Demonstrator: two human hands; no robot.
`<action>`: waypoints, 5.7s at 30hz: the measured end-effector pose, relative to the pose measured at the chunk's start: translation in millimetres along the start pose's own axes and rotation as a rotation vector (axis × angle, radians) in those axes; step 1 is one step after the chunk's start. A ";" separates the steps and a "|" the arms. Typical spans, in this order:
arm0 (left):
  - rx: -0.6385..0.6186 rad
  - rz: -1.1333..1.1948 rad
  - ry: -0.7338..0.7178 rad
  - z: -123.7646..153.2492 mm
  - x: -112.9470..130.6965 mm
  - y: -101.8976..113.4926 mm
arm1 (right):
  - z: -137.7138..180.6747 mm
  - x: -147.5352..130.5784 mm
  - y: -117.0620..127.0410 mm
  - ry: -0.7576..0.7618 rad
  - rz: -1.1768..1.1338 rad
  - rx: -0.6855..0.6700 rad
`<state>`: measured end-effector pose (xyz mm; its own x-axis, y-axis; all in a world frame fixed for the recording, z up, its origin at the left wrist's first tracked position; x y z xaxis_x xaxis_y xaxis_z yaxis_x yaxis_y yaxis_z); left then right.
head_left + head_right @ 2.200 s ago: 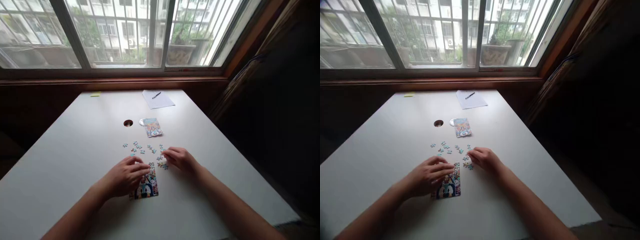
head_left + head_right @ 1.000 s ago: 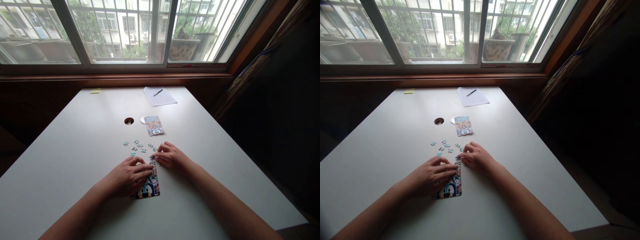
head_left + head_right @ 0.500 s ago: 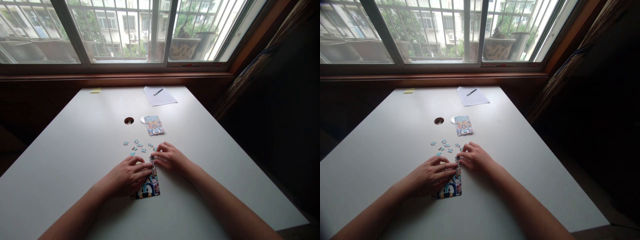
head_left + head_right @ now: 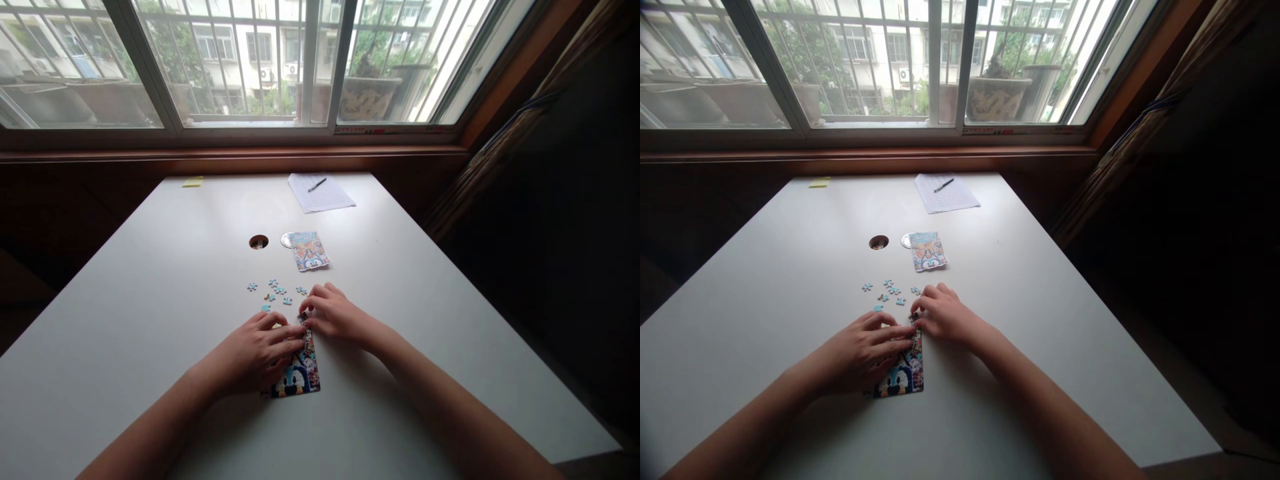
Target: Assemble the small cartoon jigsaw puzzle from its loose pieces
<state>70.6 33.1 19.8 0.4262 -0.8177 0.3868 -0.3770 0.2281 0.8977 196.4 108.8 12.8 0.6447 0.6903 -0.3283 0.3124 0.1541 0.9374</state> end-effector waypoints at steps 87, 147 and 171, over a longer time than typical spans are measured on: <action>0.536 0.139 0.074 21.7 -33.1 49.0 | 38.1 60.8 59.7 -0.090 -0.043 0.337; 1.036 0.591 0.584 78.7 -105.8 61.1 | 43.1 66.8 41.7 -0.085 -0.005 0.104; 0.366 -0.056 -0.003 21.3 -26.6 34.4 | 23.9 12.6 10.2 0.130 0.045 0.095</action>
<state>28.8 51.5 35.9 0.4522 -0.8252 0.3384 -0.6225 -0.0203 0.7823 224.4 102.1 15.4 0.5662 0.7814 -0.2623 0.3531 0.0576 0.9338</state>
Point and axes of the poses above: each hand's wrist, its own z-axis away from the middle knuckle, its own y-axis out of the back of the hand, x = y × z, the point moved 8 cm from there along -z, towards the middle knuckle, and after that the axes turned 12 degrees about z, right-handed, at the moved point
